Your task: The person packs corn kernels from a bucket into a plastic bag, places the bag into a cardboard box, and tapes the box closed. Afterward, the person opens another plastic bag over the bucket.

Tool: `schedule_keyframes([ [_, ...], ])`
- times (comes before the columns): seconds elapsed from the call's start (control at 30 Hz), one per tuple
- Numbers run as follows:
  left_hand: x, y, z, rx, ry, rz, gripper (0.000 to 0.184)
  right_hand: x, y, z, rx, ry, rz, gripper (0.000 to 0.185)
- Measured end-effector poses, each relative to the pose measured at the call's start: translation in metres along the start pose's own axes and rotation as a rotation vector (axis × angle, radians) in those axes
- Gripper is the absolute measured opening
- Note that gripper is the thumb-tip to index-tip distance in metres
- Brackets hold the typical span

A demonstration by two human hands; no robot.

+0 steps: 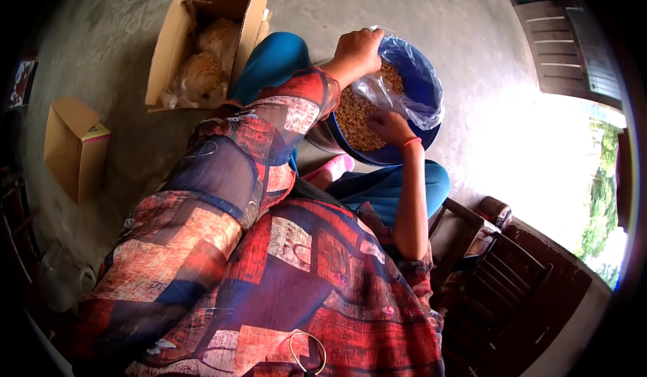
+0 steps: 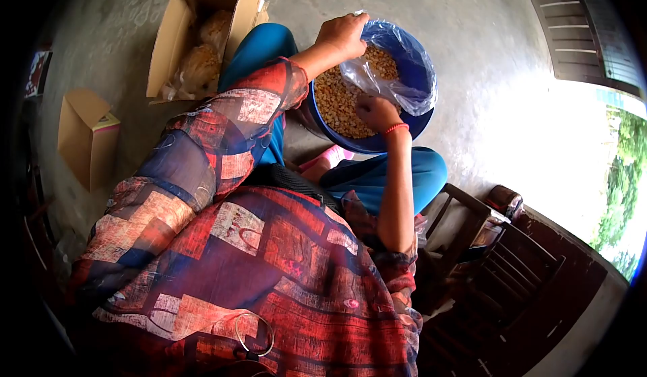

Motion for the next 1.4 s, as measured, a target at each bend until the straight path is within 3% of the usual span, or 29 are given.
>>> schedule_keyframes([
  [0.13, 0.001, 0.001, 0.000, -0.006, -0.003, 0.017, 0.038, -0.022, -0.008, 0.026, -0.122, 0.038, -0.040, 0.023],
  [0.2, 0.001, 0.001, 0.001, -0.003, 0.001, 0.014, 0.038, -0.041, -0.011, 0.034, -0.248, 0.237, -0.201, 0.034],
  [0.37, 0.001, 0.001, 0.000, -0.010, 0.009, 0.010, 0.038, -0.068, -0.017, 0.032, -0.223, 0.270, -0.380, 0.037],
  [0.47, -0.002, -0.001, 0.000, -0.011, 0.012, 0.012, 0.036, -0.076, -0.012, 0.018, -0.259, 0.129, -0.523, 0.037],
  [0.57, -0.003, 0.000, -0.001, -0.020, 0.023, 0.052, 0.035, -0.071, -0.014, 0.001, -0.144, 0.134, -0.432, 0.034],
  [0.63, 0.001, 0.001, 0.000, -0.012, 0.015, 0.034, 0.035, -0.058, -0.002, -0.008, -0.447, -0.259, -0.420, 0.029],
  [0.67, 0.002, 0.001, 0.000, -0.006, 0.005, 0.019, 0.035, -0.056, 0.000, -0.007, -0.449, -0.260, -0.419, 0.029],
  [0.73, -0.001, 0.000, 0.001, -0.008, 0.003, 0.025, 0.035, -0.042, -0.003, -0.019, -0.291, -0.517, -0.295, 0.023],
  [0.77, -0.002, -0.001, 0.000, -0.010, -0.001, 0.032, 0.036, -0.040, 0.000, -0.018, -0.290, -0.517, -0.297, 0.023],
  [0.9, -0.002, -0.001, 0.000, -0.015, 0.009, 0.053, 0.035, -0.014, 0.015, -0.029, -0.351, -1.056, -0.054, 0.019],
  [1.1, 0.000, 0.000, 0.001, -0.019, 0.001, 0.045, 0.035, -0.005, 0.024, -0.030, -0.288, -1.395, 0.067, 0.016],
  [1.2, -0.001, 0.000, 0.000, -0.018, 0.001, 0.044, 0.035, 0.015, 0.026, -0.043, -0.121, -1.551, 0.162, 0.017],
  [1.33, 0.003, 0.001, 0.002, -0.007, 0.007, 0.027, 0.034, 0.069, 0.019, -0.063, 0.127, -1.536, 0.309, 0.022],
  [1.4, 0.001, 0.000, 0.000, 0.006, -0.005, 0.002, 0.034, 0.094, 0.022, -0.068, 0.099, -1.446, 0.475, 0.026],
])
Point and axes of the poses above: each hand's wrist, its own y-axis away from the middle knuckle, its own x-axis out of the back of the hand, z = x × y, the point moved 8 cm from there along -y, towards the middle knuckle, and after that the axes turned 14 degrees about -y, right-handed, at the moved point
